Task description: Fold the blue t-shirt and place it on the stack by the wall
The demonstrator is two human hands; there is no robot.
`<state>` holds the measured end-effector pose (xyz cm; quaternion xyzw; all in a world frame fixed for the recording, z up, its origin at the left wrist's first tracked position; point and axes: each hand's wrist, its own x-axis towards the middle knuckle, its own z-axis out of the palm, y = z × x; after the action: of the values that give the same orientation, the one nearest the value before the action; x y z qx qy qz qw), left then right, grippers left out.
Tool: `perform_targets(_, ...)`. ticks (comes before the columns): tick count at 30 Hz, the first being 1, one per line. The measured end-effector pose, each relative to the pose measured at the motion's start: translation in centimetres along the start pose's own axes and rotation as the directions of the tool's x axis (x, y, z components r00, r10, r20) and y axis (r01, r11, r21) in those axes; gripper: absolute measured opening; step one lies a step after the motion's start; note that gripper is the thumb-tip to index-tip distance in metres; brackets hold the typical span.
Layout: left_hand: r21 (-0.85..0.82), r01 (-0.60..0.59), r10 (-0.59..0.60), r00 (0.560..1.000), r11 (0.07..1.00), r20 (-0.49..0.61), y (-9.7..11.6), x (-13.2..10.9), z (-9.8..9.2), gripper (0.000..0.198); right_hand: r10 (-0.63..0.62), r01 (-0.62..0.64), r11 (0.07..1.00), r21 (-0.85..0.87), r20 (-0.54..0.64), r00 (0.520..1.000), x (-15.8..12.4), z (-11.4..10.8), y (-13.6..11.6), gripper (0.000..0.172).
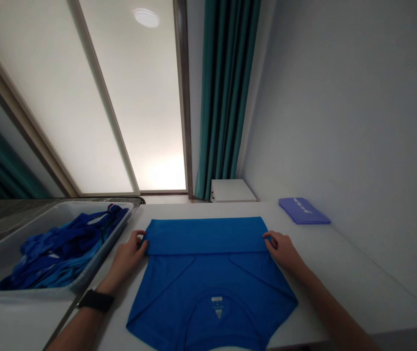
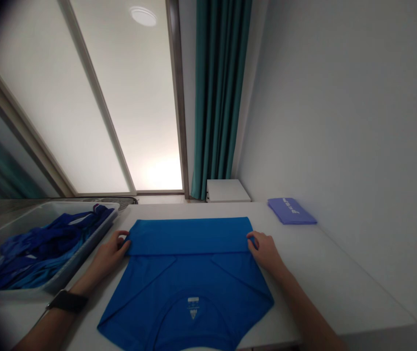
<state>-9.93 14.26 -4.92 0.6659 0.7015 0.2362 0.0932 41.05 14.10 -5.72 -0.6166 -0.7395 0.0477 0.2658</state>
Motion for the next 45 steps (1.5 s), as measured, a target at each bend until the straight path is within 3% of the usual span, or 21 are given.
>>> perform_targets(7, -0.011, 0.019, -0.019, 1.000, 1.000, -0.005, 0.3, -0.2, -0.1, 0.032, -0.174, 0.171, 0.985, 0.037, 0.105, 0.979, 2.6, 1.1, -7.1, 0.023)
perform_targets(16, -0.141, 0.016, -0.022, 0.999, 0.990, -0.038, 0.7, -0.7, -0.3, 0.028, -0.423, 0.380, 0.901, 0.207, 0.230, 0.876, 6.1, 4.3, -19.1, 0.017)
perform_targets(24, -0.418, 0.010, -0.054, 0.994, 0.908, -0.093, 0.2, -0.9, 0.0, 0.028, -0.587, 0.522, 0.804, 0.286, 0.232, 0.776, 6.5, 8.5, -27.3, 0.016)
perform_targets(27, -0.523, 0.012, -0.080, 0.991, 0.852, -0.108, 0.4, -1.0, -0.2, 0.029, -0.583, 0.532, 0.809, 0.249, 0.234, 0.778, 6.2, 10.4, -29.6, 0.020)
perform_targets(33, -0.680, 0.008, -0.101, 0.990, 0.733, -0.097, 1.5, -1.2, -1.0, 0.032, -0.512, 0.492, 0.858, 0.146, 0.197, 0.836, 5.6, 13.3, -31.5, 0.026)
perform_targets(39, -0.651, -0.045, -0.017, 0.996, 0.758, -0.089, 2.2, -1.3, -1.8, 0.033, -0.443, 0.405, 0.887, 0.223, 0.166, 0.881, 6.5, 14.0, -31.1, 0.010)
perform_targets(45, -0.586, -0.023, -0.042, 0.994, 0.810, -0.098, 1.2, -0.8, -0.9, 0.026, -0.290, 0.233, 0.898, 0.373, 0.104, 0.951, 8.6, 13.3, -30.0, 0.015)
